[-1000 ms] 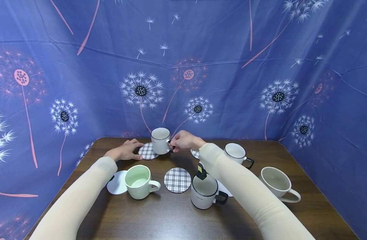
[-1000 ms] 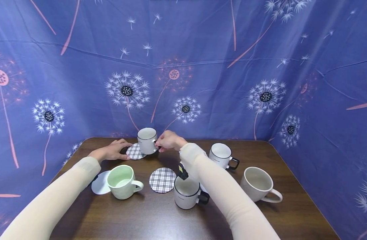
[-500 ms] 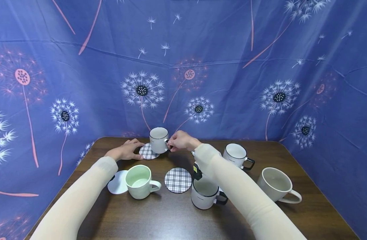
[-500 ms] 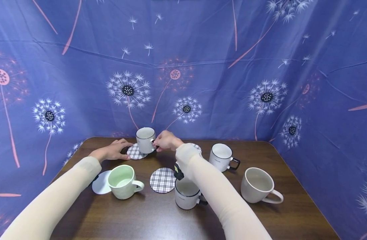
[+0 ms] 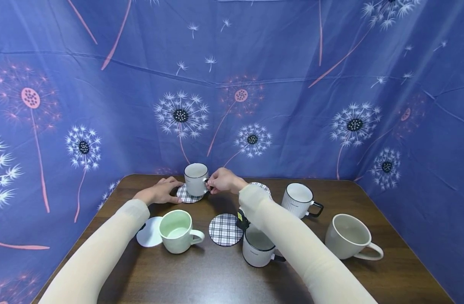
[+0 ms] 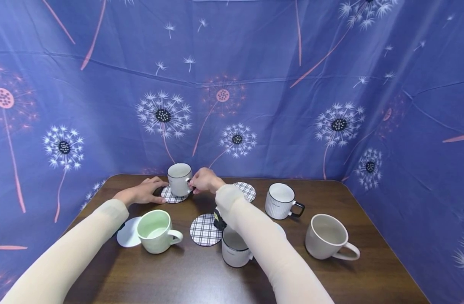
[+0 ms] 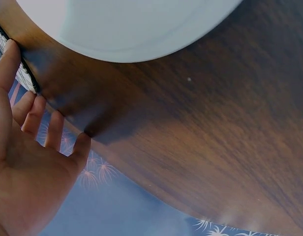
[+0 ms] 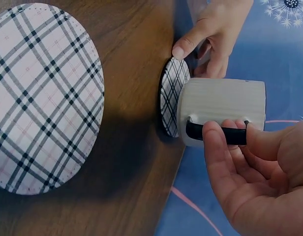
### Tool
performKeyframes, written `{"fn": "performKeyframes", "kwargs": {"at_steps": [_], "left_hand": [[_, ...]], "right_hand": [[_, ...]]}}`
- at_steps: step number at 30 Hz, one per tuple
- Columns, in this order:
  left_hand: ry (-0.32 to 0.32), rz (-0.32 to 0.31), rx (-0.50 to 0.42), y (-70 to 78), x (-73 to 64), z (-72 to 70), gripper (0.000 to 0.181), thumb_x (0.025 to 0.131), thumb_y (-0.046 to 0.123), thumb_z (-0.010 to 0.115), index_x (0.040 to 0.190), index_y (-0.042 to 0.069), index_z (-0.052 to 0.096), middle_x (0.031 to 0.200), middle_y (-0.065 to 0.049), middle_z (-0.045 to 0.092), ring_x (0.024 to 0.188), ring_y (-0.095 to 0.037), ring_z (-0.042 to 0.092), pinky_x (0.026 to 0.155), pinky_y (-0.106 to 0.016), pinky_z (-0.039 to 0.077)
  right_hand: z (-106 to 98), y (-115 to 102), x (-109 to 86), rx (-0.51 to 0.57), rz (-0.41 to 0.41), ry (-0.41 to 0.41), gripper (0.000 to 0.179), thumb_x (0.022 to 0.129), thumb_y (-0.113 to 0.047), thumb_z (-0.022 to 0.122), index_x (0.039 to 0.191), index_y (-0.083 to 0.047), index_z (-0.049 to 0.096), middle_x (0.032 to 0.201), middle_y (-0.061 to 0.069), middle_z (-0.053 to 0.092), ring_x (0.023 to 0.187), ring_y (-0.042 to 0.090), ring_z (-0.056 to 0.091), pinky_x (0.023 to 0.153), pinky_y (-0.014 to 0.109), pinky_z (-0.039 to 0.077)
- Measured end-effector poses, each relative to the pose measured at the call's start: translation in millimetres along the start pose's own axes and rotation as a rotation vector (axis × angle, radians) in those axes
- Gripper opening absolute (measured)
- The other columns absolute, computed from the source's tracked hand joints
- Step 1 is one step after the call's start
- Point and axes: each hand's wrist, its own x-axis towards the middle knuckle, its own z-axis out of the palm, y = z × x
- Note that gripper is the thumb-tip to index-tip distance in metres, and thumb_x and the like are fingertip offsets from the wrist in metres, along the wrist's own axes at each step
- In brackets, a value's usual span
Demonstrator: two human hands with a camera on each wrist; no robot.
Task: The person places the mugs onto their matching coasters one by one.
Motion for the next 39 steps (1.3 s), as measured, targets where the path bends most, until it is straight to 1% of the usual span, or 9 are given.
{"fn": "performKeyframes", "kwargs": {"at_steps": [3,5,10,13,15,20,27,34,39], "left_hand": [[0.009,0.008,0.006,-2.1,-0.7,1.1,0.074,0.098,0.038,0.078,0.156,0.002,0.05,0.144,-0.02,0.05,0.131,-0.041,0.044,0.115,-0.063,0.038],[0.012,0.012,0.012,-3.4,-1.5,1.6,0.074,0.097,0.038,0.079,0.155,0.001,0.05,0.143,-0.02,0.05,0.13,-0.042,0.044,0.114,-0.064,0.038],[0.006,-0.003,0.001,-2.7,-2.6,1.4,0.074,0.098,0.039,0.078,0.156,0.002,0.049,0.143,-0.019,0.05,0.13,-0.041,0.044,0.114,-0.063,0.038],[0.001,-0.012,-0.003,-0.2,-3.0,0.8,0.074,0.099,0.039,0.077,0.156,0.002,0.049,0.143,-0.019,0.05,0.13,-0.04,0.044,0.115,-0.062,0.038],[-0.001,-0.017,-0.003,1.2,-3.0,0.5,0.075,0.098,0.04,0.077,0.156,0.002,0.049,0.144,-0.018,0.05,0.131,-0.04,0.043,0.115,-0.062,0.038],[-0.001,-0.026,0.001,1.0,-1.4,0.5,0.077,0.098,0.042,0.077,0.156,0.0,0.048,0.146,-0.019,0.048,0.133,-0.041,0.042,0.116,-0.062,0.037],[-0.007,-0.037,0.004,2.1,0.0,1.0,0.081,0.098,0.044,0.077,0.157,-0.001,0.046,0.148,-0.02,0.047,0.135,-0.042,0.041,0.116,-0.063,0.037],[0.003,-0.031,0.006,0.4,-1.0,2.5,0.08,0.098,0.041,0.078,0.156,-0.003,0.046,0.149,-0.022,0.047,0.136,-0.044,0.041,0.117,-0.063,0.036],[0.002,-0.035,0.002,1.2,-2.0,2.1,0.081,0.097,0.042,0.078,0.156,-0.003,0.047,0.149,-0.022,0.047,0.137,-0.044,0.04,0.117,-0.065,0.035]], "right_hand": [[5,0,2.2,0.004,-0.009,0.003,0.024,0.108,-0.002,0.058,0.113,0.019,0.071,0.113,0.03,0.074,0.068,0.01,0.066,0.077,0.027,0.063],[8,1,3.7,0.001,-0.012,0.015,0.024,0.108,-0.002,0.058,0.113,0.018,0.071,0.115,0.031,0.073,0.067,0.009,0.066,0.078,0.028,0.063],[16,0,6.3,-0.025,-0.007,0.07,0.023,0.107,-0.003,0.06,0.11,0.015,0.074,0.113,0.028,0.075,0.065,0.006,0.064,0.082,0.032,0.064],[19,-2,6.6,-0.034,-0.009,0.092,0.023,0.107,-0.002,0.06,0.11,0.015,0.074,0.111,0.026,0.076,0.063,0.006,0.063,0.079,0.03,0.064],[20,-3,6.7,-0.039,-0.009,0.1,0.023,0.106,-0.002,0.061,0.11,0.015,0.075,0.11,0.026,0.076,0.063,0.005,0.063,0.077,0.028,0.063],[23,-3,8.4,-0.022,-0.008,0.101,0.023,0.106,-0.001,0.059,0.11,0.017,0.074,0.112,0.029,0.075,0.061,0.005,0.062,0.078,0.029,0.064],[27,0,12.5,0.001,-0.011,0.121,0.022,0.105,0.0,0.06,0.108,0.017,0.074,0.113,0.031,0.075,0.06,0.006,0.062,0.075,0.029,0.064],[29,2,15.6,-0.002,-0.003,0.112,0.024,0.107,-0.001,0.058,0.11,0.016,0.074,0.114,0.03,0.075,0.067,0.011,0.065,0.089,0.041,0.063],[30,2,15.4,-0.029,-0.013,0.114,0.024,0.107,-0.002,0.058,0.108,0.015,0.075,0.113,0.028,0.075,0.068,0.013,0.067,0.089,0.041,0.063]]}}
